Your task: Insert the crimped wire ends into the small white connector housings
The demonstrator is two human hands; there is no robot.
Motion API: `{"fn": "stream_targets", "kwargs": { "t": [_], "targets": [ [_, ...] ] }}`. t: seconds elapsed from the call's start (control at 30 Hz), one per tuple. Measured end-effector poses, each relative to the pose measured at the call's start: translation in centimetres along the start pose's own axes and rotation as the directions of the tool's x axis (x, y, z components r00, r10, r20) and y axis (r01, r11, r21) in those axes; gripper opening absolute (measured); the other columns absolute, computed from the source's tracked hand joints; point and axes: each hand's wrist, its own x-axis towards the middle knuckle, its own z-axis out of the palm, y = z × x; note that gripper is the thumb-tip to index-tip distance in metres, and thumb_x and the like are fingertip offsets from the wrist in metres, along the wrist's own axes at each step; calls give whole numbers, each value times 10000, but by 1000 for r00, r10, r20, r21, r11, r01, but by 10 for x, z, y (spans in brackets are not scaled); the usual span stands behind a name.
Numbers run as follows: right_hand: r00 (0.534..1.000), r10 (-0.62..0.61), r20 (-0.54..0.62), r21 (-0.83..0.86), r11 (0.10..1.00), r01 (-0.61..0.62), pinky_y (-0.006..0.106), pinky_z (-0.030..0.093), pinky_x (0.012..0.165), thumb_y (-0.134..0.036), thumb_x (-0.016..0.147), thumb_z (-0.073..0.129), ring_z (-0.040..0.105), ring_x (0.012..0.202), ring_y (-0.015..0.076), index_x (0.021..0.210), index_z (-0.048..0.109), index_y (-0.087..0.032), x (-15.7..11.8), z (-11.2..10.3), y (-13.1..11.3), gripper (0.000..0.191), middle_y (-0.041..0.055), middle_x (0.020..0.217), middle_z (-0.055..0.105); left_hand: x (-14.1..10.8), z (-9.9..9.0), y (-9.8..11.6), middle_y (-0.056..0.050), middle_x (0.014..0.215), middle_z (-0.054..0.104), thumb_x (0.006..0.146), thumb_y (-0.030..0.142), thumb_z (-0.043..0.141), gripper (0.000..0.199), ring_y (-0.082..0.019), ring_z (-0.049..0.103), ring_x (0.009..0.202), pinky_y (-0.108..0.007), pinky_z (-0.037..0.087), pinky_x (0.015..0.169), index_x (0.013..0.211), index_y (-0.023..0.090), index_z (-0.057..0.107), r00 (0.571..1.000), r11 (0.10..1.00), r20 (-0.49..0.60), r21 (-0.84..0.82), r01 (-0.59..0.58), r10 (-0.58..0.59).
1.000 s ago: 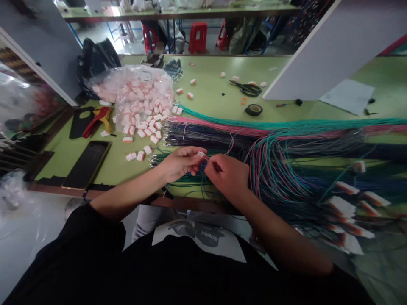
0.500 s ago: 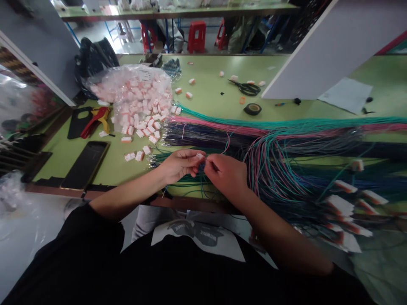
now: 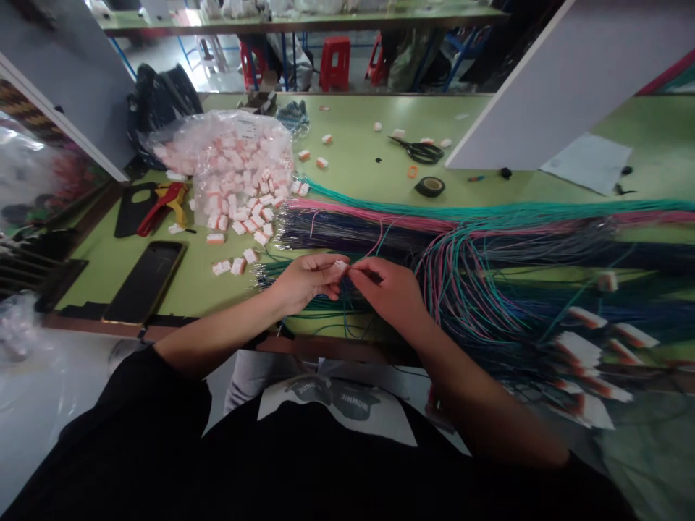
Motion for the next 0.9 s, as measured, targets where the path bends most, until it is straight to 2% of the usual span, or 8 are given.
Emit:
{"fn": "stream_targets", "kwargs": {
  "t": [0.1,0.23,0.47,0.6,0.7,0.77,0.83,0.9],
  "targets": [
    [997,53,-48,111,993,-48,288,434,692,-291,765,550,644,727,175,782,689,-207,1,2,4,164,23,774,722,0,1,0,29,603,652,727,159,780,179,-53,555,449,-178,471,451,885,112,713,1000,1000,3,-23,-1,1],
    [996,31,-84,163,986,-17,274,422,638,-278,733,551,600,636,149,699,658,-201,1,3,3,136,9,680,685,-2,3,1,28,588,647,728,144,774,166,-58,556,449,-183,462,448,879,110,715,1000,1000,-5,-22,-4,4],
    [995,10,-101,161,987,6,249,402,600,-268,745,547,571,597,128,681,644,-200,1,10,3,135,-1,648,667,-4,6,-3,40,591,643,694,156,790,199,-53,546,440,-186,466,446,871,117,707,999,1000,-37,24,-20,21],
    [1000,-16,-13,99,995,17,272,421,644,-254,777,551,615,669,153,703,662,-203,2,7,2,144,12,711,702,-3,5,-2,44,597,636,688,155,788,211,-49,538,430,-187,471,440,868,114,686,998,998,-53,56,-21,24],
    [998,-61,8,136,989,59,274,426,643,-243,825,538,612,658,144,753,675,-210,4,-20,-4,158,13,711,694,-5,0,11,34,604,636,689,135,773,193,-57,548,427,-186,462,419,846,110,663,999,997,-13,76,-29,30],
    [987,-52,-149,181,980,79,265,419,603,-270,895,474,564,585,112,875,678,-207,9,-48,-6,214,21,718,674,-7,-3,23,30,610,636,688,107,750,165,-59,549,421,-181,450,399,816,115,647,997,994,-34,86,-66,69],
    [949,-5,-314,188,980,67,260,395,560,-340,953,401,493,514,79,1011,656,-175,24,-76,0,308,34,738,653,-10,-7,34,37,582,615,698,84,711,121,-54,528,399,-168,410,361,779,123,630,986,989,-110,98,-115,125],
    [944,85,-320,96,994,-57,266,371,574,-361,956,413,453,514,52,1061,652,-126,51,-96,17,352,56,766,646,-11,-10,41,50,532,573,714,77,675,93,-52,507,376,-159,364,331,760,135,619,968,981,-178,116,-158,177]
  ]
}}
